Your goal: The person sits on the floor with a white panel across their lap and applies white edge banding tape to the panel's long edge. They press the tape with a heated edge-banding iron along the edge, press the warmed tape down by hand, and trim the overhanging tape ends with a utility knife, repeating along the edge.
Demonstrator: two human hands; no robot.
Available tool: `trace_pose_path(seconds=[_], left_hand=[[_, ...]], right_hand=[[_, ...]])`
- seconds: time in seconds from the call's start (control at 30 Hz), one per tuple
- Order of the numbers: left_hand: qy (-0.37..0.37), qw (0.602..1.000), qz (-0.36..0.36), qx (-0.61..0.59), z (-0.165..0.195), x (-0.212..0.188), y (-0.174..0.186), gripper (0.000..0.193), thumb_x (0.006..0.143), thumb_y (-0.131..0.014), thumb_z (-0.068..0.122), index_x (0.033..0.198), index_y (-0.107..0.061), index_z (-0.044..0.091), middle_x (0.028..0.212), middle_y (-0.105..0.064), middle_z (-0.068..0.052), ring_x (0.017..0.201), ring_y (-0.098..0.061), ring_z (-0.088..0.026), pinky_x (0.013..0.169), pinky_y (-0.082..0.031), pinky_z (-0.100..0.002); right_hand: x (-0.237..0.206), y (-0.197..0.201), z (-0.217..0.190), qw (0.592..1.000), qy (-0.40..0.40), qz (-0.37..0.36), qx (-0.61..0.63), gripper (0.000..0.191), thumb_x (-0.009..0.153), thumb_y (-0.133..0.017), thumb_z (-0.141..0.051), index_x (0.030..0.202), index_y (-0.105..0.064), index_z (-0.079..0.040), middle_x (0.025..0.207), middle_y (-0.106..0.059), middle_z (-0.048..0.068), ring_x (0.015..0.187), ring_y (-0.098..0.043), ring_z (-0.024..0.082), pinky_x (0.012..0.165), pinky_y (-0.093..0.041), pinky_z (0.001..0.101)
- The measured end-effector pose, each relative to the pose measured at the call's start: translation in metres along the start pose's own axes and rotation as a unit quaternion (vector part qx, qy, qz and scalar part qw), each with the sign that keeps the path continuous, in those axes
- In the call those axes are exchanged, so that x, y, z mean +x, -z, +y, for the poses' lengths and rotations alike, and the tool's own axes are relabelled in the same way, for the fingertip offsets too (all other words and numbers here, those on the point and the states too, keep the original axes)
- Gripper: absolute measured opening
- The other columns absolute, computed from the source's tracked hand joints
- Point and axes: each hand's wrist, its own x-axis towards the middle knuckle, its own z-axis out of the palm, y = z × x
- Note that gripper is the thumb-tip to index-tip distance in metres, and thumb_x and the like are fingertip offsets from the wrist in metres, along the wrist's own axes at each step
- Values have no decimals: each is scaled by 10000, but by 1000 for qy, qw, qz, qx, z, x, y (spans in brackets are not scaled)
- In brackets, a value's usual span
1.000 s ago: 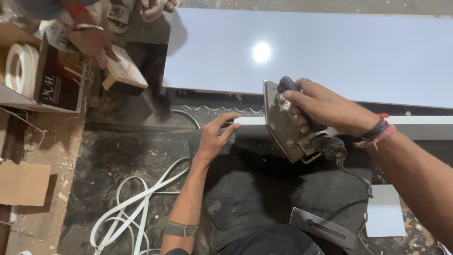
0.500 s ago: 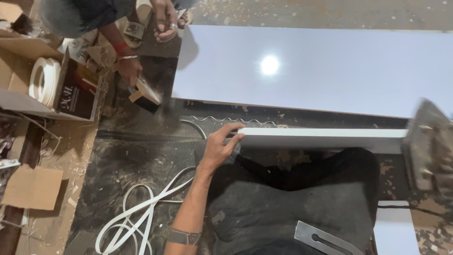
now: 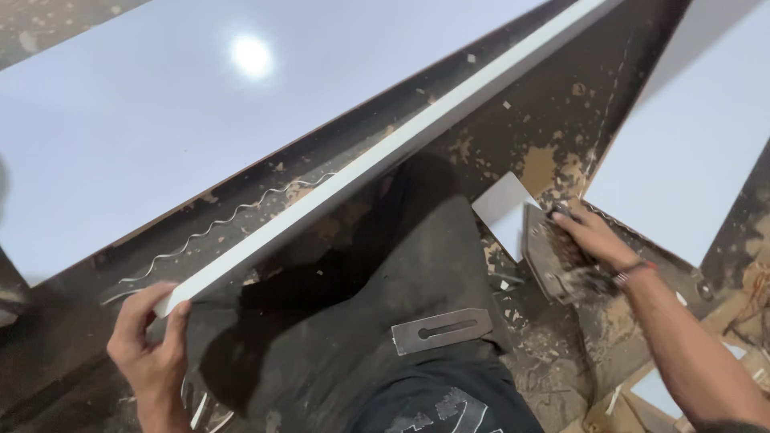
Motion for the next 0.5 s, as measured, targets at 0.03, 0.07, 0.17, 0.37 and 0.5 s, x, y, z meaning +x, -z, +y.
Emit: trace_pose_path(seconds=[0.03, 0.07, 0.17, 0.37, 0.5], left_hand=[[-9, 1000, -4, -5, -2, 0, 0, 200, 1031, -773, 103, 1199, -674, 58, 1132, -704, -57, 1050, -656, -125, 897, -506, -235], [-14, 1000, -8, 10, -3, -1, 0, 199, 1030, -772, 105, 1194, -672, 55, 1122, -704, -62, 1041, -657, -124, 894, -504, -235], [-18, 998, -6, 64, -6, -5, 0, 196, 1027, -767, 112, 1181, -666, 46, 1101, -709, -75, 1008, -662, -123, 866, -500, -237], [17, 997, 9, 80, -3, -8, -13, 204, 1068, -749, 131, 1205, -649, 17, 1090, -695, -85, 934, -633, -137, 814, -498, -241], [-15, 1000, 6, 9, -10, 1, -18, 238, 1063, -775, 113, 1197, -609, 8, 1151, -675, -79, 1030, -629, -129, 895, -510, -222]], right_hand=[[16, -8, 4, 999, 20, 22, -14, 347, 1005, -624, -373, 997, -613, -26, 717, -506, -44, 641, -460, 95, 556, -393, 278], [29, -16, 6, 996, 8, -23, 87, 326, 1006, -639, -370, 956, -572, -55, 684, -449, -46, 589, -408, 107, 506, -343, 297], [71, -41, 2, 994, 68, 3, 87, 332, 1018, -664, -338, 942, -577, -26, 696, -483, -30, 596, -426, 109, 514, -355, 308], [111, -27, -22, 973, 117, 75, -184, 472, 930, -663, -458, 1146, -691, -40, 896, -690, 115, 838, -664, 301, 722, -511, 439], [95, -6, -25, 887, -1, 85, -454, 671, 841, -705, -639, 1112, -776, -29, 1053, -745, 222, 1034, -734, 418, 867, -564, 513]])
